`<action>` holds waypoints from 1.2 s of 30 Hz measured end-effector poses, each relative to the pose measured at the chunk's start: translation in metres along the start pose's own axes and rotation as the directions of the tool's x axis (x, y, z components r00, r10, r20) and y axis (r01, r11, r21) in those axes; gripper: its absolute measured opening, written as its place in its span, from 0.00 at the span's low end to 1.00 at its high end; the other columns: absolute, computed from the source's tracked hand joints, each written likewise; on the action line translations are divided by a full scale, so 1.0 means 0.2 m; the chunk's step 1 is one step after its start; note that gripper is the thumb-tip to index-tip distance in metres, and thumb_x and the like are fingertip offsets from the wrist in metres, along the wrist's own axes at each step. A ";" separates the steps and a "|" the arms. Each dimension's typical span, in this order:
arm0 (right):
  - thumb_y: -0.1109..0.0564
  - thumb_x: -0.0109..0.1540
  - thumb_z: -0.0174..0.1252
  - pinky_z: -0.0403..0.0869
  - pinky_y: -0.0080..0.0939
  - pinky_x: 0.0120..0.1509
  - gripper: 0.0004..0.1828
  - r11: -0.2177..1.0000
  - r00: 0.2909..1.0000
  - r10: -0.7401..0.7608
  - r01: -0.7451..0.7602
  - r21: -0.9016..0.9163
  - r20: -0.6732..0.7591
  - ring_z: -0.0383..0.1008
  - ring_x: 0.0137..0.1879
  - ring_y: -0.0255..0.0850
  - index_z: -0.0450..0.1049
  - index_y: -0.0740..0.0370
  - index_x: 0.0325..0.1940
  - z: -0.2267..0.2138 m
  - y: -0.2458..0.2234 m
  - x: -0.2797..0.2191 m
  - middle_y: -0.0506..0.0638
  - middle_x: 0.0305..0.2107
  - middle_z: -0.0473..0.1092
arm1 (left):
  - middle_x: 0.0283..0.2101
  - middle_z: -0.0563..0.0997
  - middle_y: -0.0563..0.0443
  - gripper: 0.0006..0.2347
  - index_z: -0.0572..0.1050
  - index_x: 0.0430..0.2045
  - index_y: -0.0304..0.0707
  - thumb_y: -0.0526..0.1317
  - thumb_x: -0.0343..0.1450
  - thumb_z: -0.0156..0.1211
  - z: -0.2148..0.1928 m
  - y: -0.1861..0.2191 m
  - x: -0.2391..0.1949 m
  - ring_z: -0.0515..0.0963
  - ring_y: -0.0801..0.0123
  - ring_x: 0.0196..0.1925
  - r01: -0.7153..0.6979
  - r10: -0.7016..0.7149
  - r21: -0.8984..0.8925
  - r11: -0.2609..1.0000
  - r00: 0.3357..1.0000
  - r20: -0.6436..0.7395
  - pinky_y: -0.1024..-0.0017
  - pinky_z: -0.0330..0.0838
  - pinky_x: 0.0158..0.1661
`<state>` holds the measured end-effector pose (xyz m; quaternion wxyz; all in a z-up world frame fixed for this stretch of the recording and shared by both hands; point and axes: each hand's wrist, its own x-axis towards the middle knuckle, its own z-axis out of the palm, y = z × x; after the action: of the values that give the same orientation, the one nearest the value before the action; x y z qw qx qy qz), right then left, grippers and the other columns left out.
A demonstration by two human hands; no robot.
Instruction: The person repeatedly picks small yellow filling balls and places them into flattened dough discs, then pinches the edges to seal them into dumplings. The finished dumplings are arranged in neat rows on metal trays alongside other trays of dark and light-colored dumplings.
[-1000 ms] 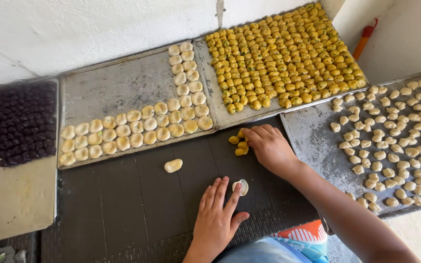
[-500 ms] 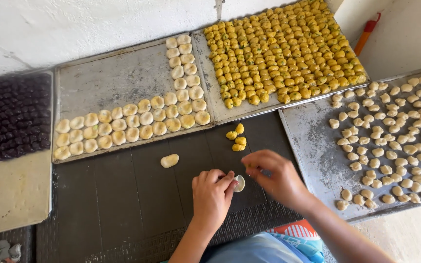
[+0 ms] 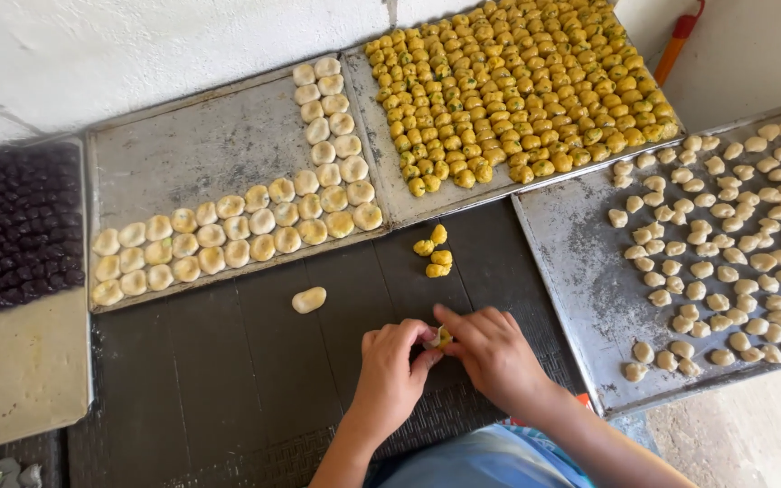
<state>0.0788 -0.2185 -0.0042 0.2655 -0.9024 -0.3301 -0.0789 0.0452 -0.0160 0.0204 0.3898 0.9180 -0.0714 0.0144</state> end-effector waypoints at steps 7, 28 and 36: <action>0.54 0.68 0.58 0.67 0.47 0.55 0.05 0.994 0.995 -0.095 0.094 0.052 0.008 0.74 0.59 0.47 0.75 0.56 0.45 -0.03 -0.03 0.06 0.49 0.45 0.76 | 0.47 0.75 0.52 0.14 0.80 0.54 0.48 0.37 0.73 0.65 0.03 -0.06 -0.07 0.74 0.57 0.44 -0.159 0.164 0.048 0.986 0.980 -0.117 0.59 0.69 0.47; 0.62 0.65 0.63 0.68 0.36 0.15 0.04 -0.255 0.626 0.560 -0.493 0.832 0.543 0.69 0.16 0.40 0.77 0.67 0.42 -0.05 -0.13 0.09 0.56 0.25 0.76 | 0.59 0.76 0.40 0.18 0.82 0.52 0.49 0.45 0.67 0.73 -0.03 0.12 -0.04 0.84 0.67 0.48 -0.145 0.001 -0.507 0.850 0.962 -0.274 0.66 0.83 0.54; 0.59 0.64 0.63 0.81 0.40 0.46 0.19 0.647 0.951 0.237 -0.306 0.698 0.196 0.82 0.43 0.43 0.77 0.65 0.60 -0.02 -0.07 0.02 0.54 0.42 0.79 | 0.42 0.89 0.50 0.05 0.85 0.33 0.43 0.38 0.67 0.73 -0.03 -0.01 -0.05 0.85 0.63 0.50 -0.077 -0.077 -0.480 0.874 0.953 -0.292 0.68 0.78 0.50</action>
<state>0.0728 -0.2095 0.0071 0.5921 -0.7668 -0.2067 0.1370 0.0348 -0.0093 0.0215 0.6140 0.7774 -0.0124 0.1359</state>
